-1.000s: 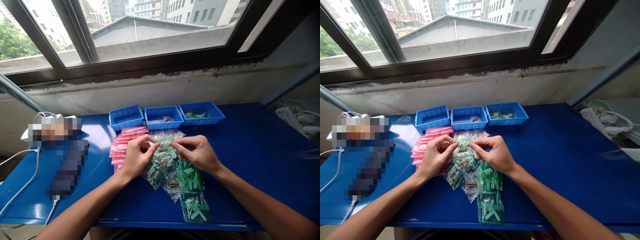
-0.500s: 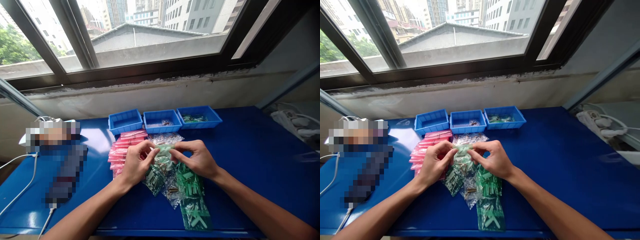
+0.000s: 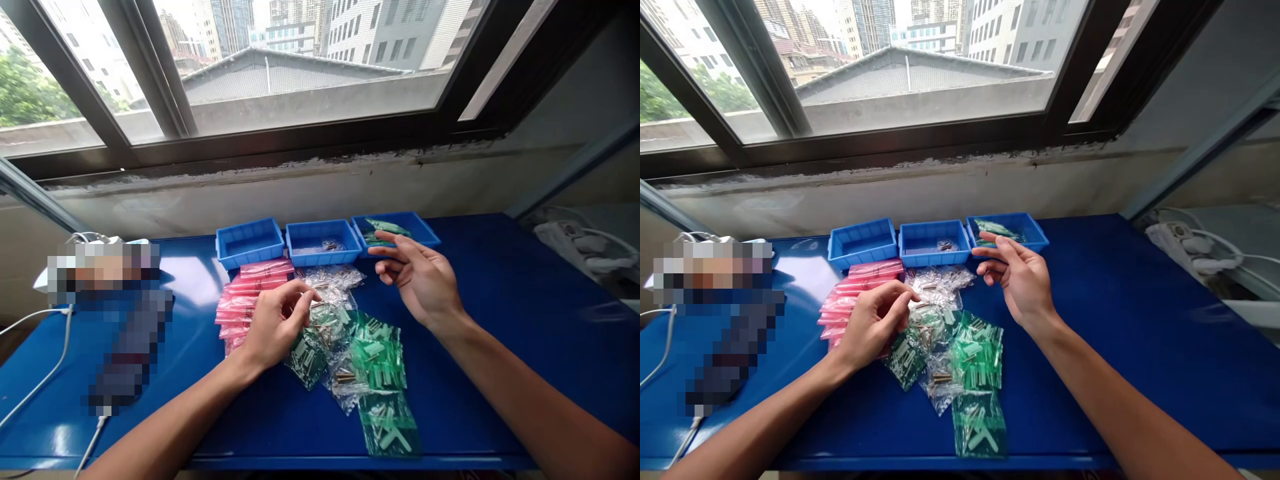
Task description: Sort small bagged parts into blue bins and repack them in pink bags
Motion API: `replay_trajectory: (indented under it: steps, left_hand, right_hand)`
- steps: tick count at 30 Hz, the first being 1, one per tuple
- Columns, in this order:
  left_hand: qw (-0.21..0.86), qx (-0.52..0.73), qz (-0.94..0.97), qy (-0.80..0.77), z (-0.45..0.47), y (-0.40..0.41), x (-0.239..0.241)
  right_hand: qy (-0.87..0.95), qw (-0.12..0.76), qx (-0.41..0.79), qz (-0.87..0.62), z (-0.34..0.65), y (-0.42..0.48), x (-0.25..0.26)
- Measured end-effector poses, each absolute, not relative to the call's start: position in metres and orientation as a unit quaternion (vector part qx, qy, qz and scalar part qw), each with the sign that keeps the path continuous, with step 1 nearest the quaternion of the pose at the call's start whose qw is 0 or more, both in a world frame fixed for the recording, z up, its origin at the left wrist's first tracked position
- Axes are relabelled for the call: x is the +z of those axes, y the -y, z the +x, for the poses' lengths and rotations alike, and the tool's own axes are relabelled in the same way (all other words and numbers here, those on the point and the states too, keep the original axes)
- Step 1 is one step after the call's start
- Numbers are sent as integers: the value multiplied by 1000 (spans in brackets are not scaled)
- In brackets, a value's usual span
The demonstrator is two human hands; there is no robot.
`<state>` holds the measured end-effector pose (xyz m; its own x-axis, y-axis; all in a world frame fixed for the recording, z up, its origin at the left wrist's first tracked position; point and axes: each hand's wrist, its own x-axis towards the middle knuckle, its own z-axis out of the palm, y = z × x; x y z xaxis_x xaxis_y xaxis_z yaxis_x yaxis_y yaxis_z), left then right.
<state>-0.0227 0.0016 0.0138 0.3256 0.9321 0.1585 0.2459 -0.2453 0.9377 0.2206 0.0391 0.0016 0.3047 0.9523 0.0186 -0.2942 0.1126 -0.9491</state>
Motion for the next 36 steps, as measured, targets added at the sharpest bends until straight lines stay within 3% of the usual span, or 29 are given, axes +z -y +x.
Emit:
replay_trajectory:
  steps: [4,9,11,16,21,29,36]
  left_hand:
    - [432,387,691,-431,-23,-1,15]
    - [424,380,702,-427,-23,-1,18]
    - [421,379,705,-427,-22,-1,18]
    - [424,381,704,-423,-22,-2,16]
    - [423,377,709,-419,-22,-2,16]
    - [420,383,710,-416,-23,-2,15]
    - [384,380,737,-406,-22,-1,12]
  right_hand:
    - [506,548,467,-475,227,-34,11]
    - [735,167,477,-452,243,-27,33]
    - [759,57,480,-435,245,-26,39]
    - [784,-72,402,-468,236,-18,42]
    - [796,-36,396,-457,231,-16,35]
    - [732,261,433,-457,223,-19,20]
    - [737,379,371,-418,210,-14,7]
